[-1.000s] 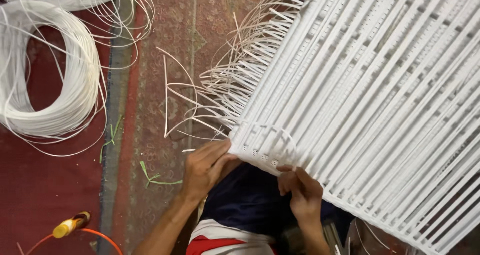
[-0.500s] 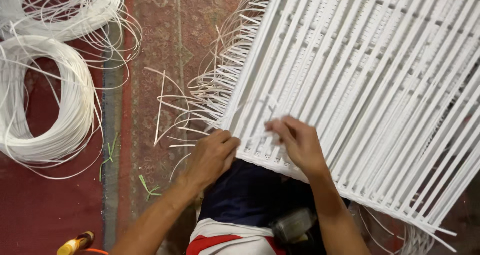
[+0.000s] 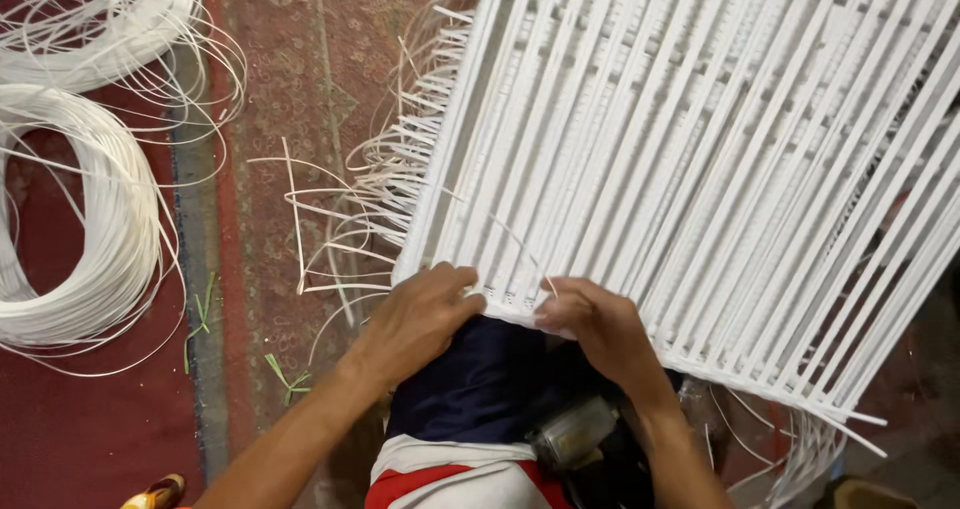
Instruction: The person weaves white plastic straps through a white slatted frame, threading the material back and forth by hand. They use a staple gun to secure the straps at intervals and trim excess material with scissors.
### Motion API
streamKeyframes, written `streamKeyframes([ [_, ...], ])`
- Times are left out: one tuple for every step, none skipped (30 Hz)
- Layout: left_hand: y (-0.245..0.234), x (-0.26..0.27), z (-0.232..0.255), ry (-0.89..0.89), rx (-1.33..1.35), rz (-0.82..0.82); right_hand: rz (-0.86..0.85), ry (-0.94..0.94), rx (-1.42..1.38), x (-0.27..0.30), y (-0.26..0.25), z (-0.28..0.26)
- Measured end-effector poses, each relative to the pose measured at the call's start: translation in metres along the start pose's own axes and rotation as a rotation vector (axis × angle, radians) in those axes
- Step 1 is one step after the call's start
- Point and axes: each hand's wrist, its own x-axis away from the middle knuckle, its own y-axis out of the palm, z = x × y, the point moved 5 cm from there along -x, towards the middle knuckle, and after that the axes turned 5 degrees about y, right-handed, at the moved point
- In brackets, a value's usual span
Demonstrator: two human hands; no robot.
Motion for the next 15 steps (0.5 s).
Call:
streamKeyframes([
  [0.009,-0.007,0.002,-0.018,0.036,-0.042,0.008,0.001,0.014,-0.007,-0.006,-0.008],
  [0.019,-0.004,0.003,-0.007,0.046,-0.050,0.023,0.008,0.013,-0.021,0.005,-0.032],
  [0.029,-0.003,-0.004,-0.080,0.042,-0.060,0.085,0.070,0.309,-0.039,0.012,-0.054],
  [0.039,-0.003,-0.011,-0.152,0.039,-0.070,0.149,0.135,0.605,-0.058,0.018,-0.078],
  [0.036,-0.005,-0.007,-0.141,0.037,-0.071,0.160,0.133,0.603,-0.068,0.025,-0.075],
  [0.033,-0.005,-0.005,-0.182,0.016,-0.082,0.147,0.096,0.615,-0.080,0.034,-0.073],
  [0.030,-0.004,-0.003,-0.225,-0.002,-0.095,0.132,0.061,0.627,-0.090,0.045,-0.071],
  [0.022,-0.005,-0.001,-0.216,-0.002,-0.097,0.140,0.062,0.626,-0.070,0.038,-0.070],
  [0.016,-0.006,0.002,-0.180,0.054,-0.116,0.168,0.080,0.394,-0.053,0.030,-0.068],
  [0.010,-0.006,0.004,-0.142,0.109,-0.134,0.193,0.098,0.161,-0.036,0.023,-0.065],
  [0.009,-0.009,0.005,-0.154,0.107,-0.126,0.180,0.096,0.166,-0.018,0.007,-0.040],
  [0.005,-0.014,0.012,-0.040,0.019,-0.060,0.121,0.151,0.049,-0.001,-0.007,-0.011],
  [0.001,-0.015,0.020,0.076,-0.066,-0.005,0.066,0.215,-0.074,0.020,-0.019,0.019],
  [0.010,-0.022,0.019,0.066,-0.065,-0.008,0.058,0.221,-0.075,0.007,-0.020,0.006],
  [0.020,-0.027,0.023,0.083,0.000,-0.024,0.099,0.172,0.124,0.004,-0.022,-0.010],
])
